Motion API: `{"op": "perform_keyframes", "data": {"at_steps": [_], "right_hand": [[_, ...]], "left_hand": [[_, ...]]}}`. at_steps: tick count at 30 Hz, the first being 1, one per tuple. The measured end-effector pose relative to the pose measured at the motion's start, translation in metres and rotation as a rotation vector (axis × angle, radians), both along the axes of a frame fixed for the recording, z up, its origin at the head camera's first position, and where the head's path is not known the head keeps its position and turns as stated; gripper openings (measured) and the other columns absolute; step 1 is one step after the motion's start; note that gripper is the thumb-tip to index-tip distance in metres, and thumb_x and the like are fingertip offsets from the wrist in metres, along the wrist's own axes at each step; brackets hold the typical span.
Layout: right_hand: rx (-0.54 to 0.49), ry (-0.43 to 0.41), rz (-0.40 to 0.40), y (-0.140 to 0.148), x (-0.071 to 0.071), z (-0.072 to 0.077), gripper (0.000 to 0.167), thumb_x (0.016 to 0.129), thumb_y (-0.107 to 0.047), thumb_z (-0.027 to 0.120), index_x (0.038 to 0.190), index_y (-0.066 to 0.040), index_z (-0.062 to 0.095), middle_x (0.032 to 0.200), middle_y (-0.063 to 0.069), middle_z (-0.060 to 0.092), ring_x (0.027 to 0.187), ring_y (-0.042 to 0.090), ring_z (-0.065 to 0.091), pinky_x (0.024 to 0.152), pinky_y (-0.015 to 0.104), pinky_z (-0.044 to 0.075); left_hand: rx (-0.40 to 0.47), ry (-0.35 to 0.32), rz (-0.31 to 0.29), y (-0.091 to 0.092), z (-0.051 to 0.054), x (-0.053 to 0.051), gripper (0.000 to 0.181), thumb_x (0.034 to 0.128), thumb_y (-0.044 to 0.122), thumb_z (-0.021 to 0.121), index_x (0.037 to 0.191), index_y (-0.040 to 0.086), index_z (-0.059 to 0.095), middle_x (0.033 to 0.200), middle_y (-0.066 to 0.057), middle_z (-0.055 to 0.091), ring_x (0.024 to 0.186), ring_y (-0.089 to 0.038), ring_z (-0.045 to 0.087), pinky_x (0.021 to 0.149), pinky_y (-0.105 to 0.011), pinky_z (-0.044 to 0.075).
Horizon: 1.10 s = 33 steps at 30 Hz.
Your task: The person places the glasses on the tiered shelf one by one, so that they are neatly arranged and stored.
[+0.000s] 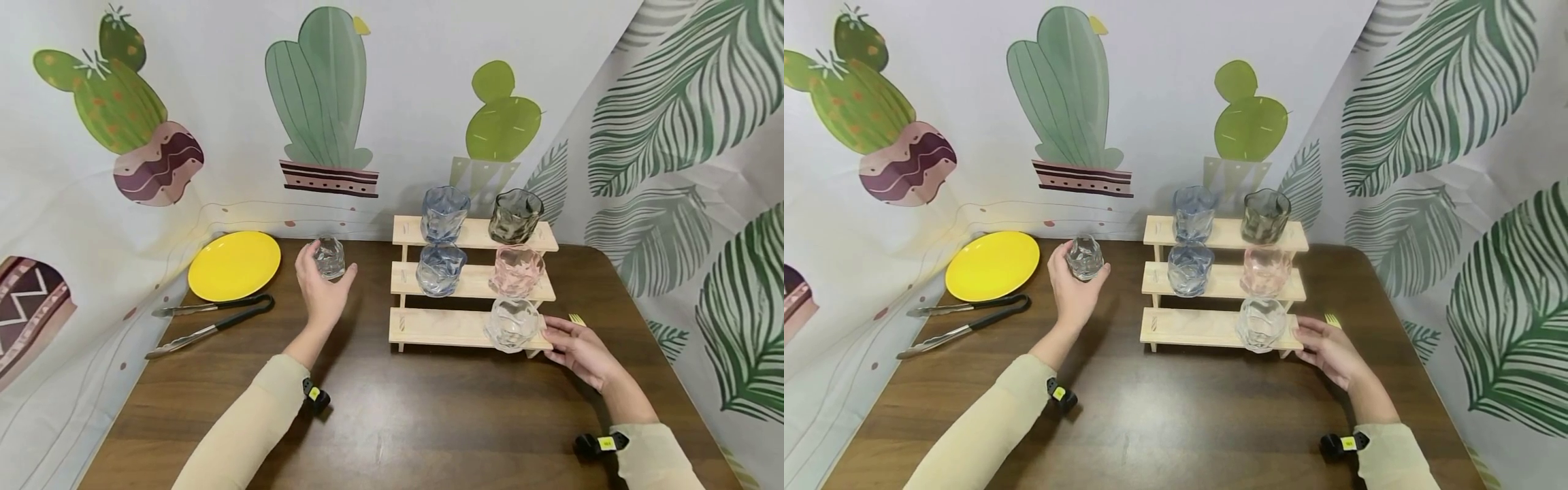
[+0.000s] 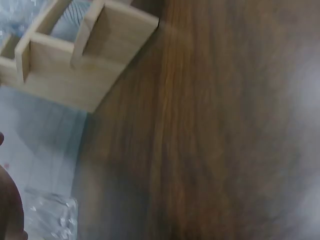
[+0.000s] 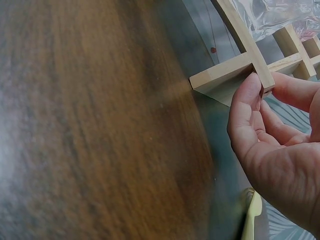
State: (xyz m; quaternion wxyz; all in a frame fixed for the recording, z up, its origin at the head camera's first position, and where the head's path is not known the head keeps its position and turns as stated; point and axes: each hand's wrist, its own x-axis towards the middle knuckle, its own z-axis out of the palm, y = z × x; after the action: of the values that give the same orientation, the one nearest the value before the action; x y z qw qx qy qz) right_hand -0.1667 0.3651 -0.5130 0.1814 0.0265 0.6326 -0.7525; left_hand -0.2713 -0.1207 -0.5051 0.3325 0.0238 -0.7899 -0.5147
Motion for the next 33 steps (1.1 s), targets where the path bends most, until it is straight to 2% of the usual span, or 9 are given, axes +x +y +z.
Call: {"op": "perform_keyframes", "data": {"at_steps": [7,12,15,26,33], "right_hand": [[-0.007,-0.012,-0.009,-0.001,-0.001,-0.001,0.025,0.107,-0.005,0.055,0.120,-0.025,0.063,0.112,-0.003,0.070,0.094,0.012,0.067,0.079,0.027,0.058],[-0.016,-0.001,-0.005,0.000,0.000,-0.001,0.024,0.107,-0.004,0.054,0.121,-0.023,0.061,0.112,-0.002,0.069,0.094,0.012,0.067,0.079,0.028,0.058],[-0.012,-0.006,-0.006,0.000,0.000,-0.001,0.024,0.108,-0.004,0.054,0.121,-0.022,0.061,0.112,-0.002,0.070,0.094,0.012,0.067,0.079,0.028,0.058],[0.006,-0.010,-0.003,0.000,0.000,0.000,0.023,0.108,-0.005,0.054,0.125,-0.020,0.058,0.113,-0.002,0.069,0.095,0.012,0.067,0.080,0.028,0.058],[0.001,-0.011,-0.003,0.000,0.000,0.000,0.023,0.108,-0.005,0.054,0.125,-0.020,0.058,0.113,-0.002,0.069,0.095,0.012,0.067,0.079,0.028,0.058]], "left_hand": [[0.033,-0.067,0.023,-0.013,-0.016,-0.023,0.090,0.0759,0.020,0.094,0.149,0.004,0.044,0.151,-0.015,0.040,0.141,-0.028,0.037,0.118,-0.044,0.031],[0.036,-0.161,0.025,-0.019,-0.024,-0.036,0.098,0.0758,0.027,0.094,0.155,0.011,0.038,0.156,-0.013,0.037,0.142,-0.028,0.036,0.118,-0.045,0.032],[0.036,-0.218,0.026,-0.022,-0.027,-0.041,0.100,0.0760,0.030,0.094,0.156,0.015,0.036,0.155,-0.012,0.040,0.142,-0.028,0.039,0.117,-0.047,0.033],[0.084,-0.311,0.055,-0.028,-0.037,-0.055,0.101,0.0726,0.031,0.097,0.151,0.013,0.036,0.148,-0.012,0.052,0.135,-0.029,0.050,0.113,-0.043,0.039],[0.082,-0.308,0.045,-0.033,-0.036,-0.056,0.092,0.0734,0.030,0.097,0.145,0.012,0.042,0.142,-0.011,0.057,0.131,-0.030,0.054,0.111,-0.043,0.041]]}}
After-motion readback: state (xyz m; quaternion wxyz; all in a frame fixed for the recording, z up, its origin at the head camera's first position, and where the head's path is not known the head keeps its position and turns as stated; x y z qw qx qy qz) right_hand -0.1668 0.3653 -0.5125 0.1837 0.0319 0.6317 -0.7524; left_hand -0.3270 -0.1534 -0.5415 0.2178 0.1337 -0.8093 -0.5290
